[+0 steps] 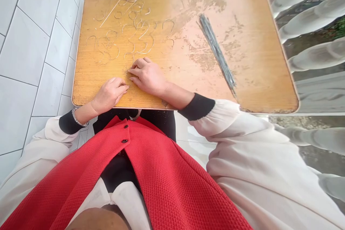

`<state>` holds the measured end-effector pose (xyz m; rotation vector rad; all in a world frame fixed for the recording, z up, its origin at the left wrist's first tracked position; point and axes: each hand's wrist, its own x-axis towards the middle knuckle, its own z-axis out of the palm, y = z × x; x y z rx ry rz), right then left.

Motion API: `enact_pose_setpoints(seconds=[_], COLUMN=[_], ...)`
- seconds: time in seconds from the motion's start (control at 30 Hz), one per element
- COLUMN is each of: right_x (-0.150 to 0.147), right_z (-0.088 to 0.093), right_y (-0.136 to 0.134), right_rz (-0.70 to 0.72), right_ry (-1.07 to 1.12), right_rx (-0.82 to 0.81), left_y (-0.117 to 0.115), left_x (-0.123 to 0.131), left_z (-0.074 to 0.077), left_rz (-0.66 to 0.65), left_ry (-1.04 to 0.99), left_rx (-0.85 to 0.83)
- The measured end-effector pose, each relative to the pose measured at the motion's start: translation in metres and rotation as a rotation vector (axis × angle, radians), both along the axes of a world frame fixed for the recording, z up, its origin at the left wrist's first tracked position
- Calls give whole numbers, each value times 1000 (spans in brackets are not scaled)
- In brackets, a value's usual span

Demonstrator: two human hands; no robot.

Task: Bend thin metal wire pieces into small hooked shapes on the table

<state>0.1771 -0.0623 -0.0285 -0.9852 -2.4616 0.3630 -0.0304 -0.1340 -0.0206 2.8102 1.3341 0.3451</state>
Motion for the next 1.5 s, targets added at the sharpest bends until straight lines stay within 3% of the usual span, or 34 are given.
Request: enact_pose_setpoints(seconds=[0.3,0.6,0.93,1.1,1.17,1.33,1.43,1.5], right_x=[-1,-3,-3,2,8,22,21,15], right_z=[-11,-14,-14,-12,-13,-16,-15,-12], right_y=[10,10,8,7,12,29,25,13], right_rz=[55,73,66,-10,-112,-328,-284,-145], right_ry=[57,116,104,217,296,427,436,386], right_rx=[33,24,14,-42,-74,-152,-118,-51], left_y=[-2,2,-5,-4,3,38,61,74], left_x=[4,12,8,-2,-12,-31,-26,-19], left_z=[-1,-9,-3,-3,4,26,31,33], left_rz=[-18,10,-12,-53,-42,167,158,149], left_ry=[73,6,60,-82,-191,-271,-210,-171], left_rx=[102,114,116,130,108,-40,-97,-120])
